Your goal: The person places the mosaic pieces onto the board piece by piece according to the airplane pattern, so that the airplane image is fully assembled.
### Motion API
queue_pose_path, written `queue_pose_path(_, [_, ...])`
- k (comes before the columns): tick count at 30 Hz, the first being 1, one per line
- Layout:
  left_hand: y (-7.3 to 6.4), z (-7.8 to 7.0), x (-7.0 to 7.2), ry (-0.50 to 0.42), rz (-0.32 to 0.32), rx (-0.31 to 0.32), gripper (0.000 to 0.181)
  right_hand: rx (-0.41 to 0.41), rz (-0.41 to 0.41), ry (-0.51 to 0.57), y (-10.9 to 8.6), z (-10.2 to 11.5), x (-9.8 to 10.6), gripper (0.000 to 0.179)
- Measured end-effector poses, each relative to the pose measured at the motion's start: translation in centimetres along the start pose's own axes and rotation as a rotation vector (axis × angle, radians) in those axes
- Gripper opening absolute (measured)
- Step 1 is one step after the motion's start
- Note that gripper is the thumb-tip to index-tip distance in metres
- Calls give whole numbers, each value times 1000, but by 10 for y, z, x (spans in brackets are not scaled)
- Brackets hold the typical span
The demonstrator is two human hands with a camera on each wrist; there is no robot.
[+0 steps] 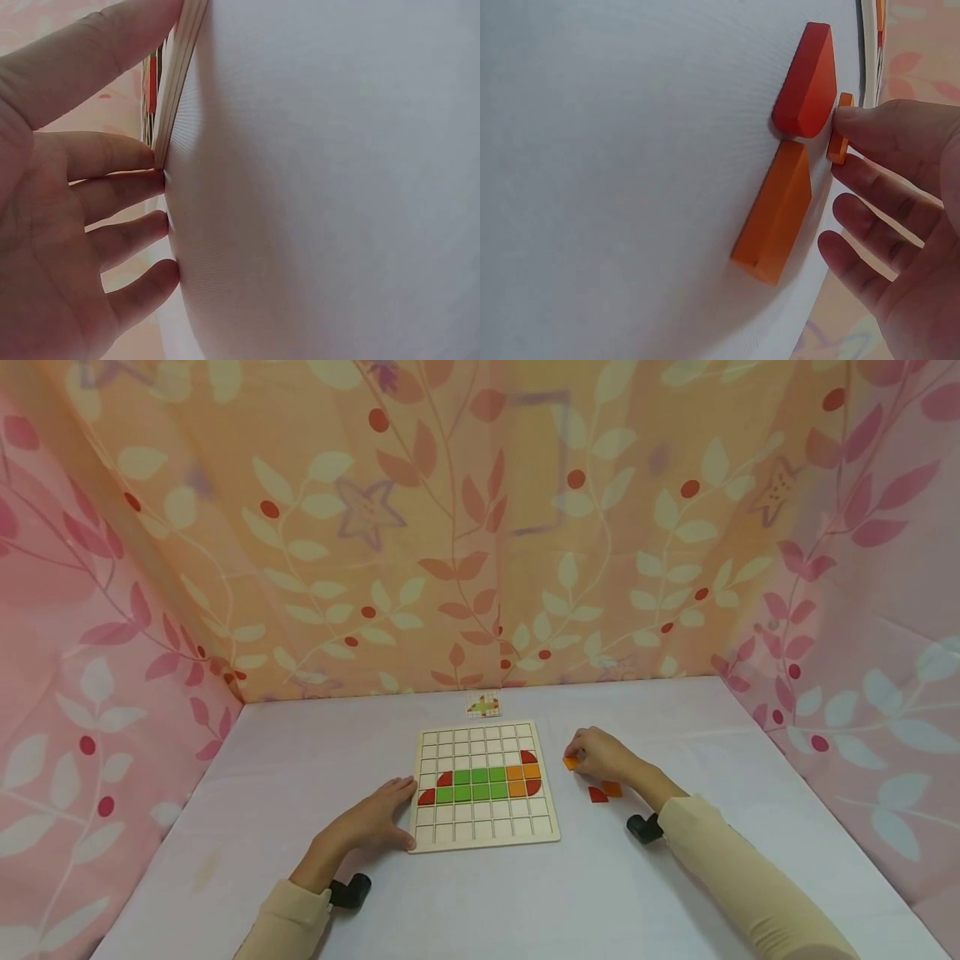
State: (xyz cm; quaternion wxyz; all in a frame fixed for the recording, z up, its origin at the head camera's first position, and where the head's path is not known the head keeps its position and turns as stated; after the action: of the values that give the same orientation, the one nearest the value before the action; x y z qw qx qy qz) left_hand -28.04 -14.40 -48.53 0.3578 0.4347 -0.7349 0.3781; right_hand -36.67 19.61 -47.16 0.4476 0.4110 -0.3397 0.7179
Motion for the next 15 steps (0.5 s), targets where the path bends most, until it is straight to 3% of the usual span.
queue_pose_path(15, [1, 1, -1, -11, -1, 9, 98, -2, -17, 33, -2, -4, 2, 20])
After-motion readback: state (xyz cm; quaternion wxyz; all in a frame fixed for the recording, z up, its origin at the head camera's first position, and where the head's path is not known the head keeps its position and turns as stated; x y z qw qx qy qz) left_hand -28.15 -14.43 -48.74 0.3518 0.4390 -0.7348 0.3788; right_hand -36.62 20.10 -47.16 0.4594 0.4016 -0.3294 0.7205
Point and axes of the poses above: each hand's wrist, its own y-axis towards the middle knuckle, its own x-axis out of the back of the hand, z = x × y, the point moved 8 cm from there along y, towards the middle knuckle, and after that the axes turned 3 degrees about y, right-handed, at the moved point
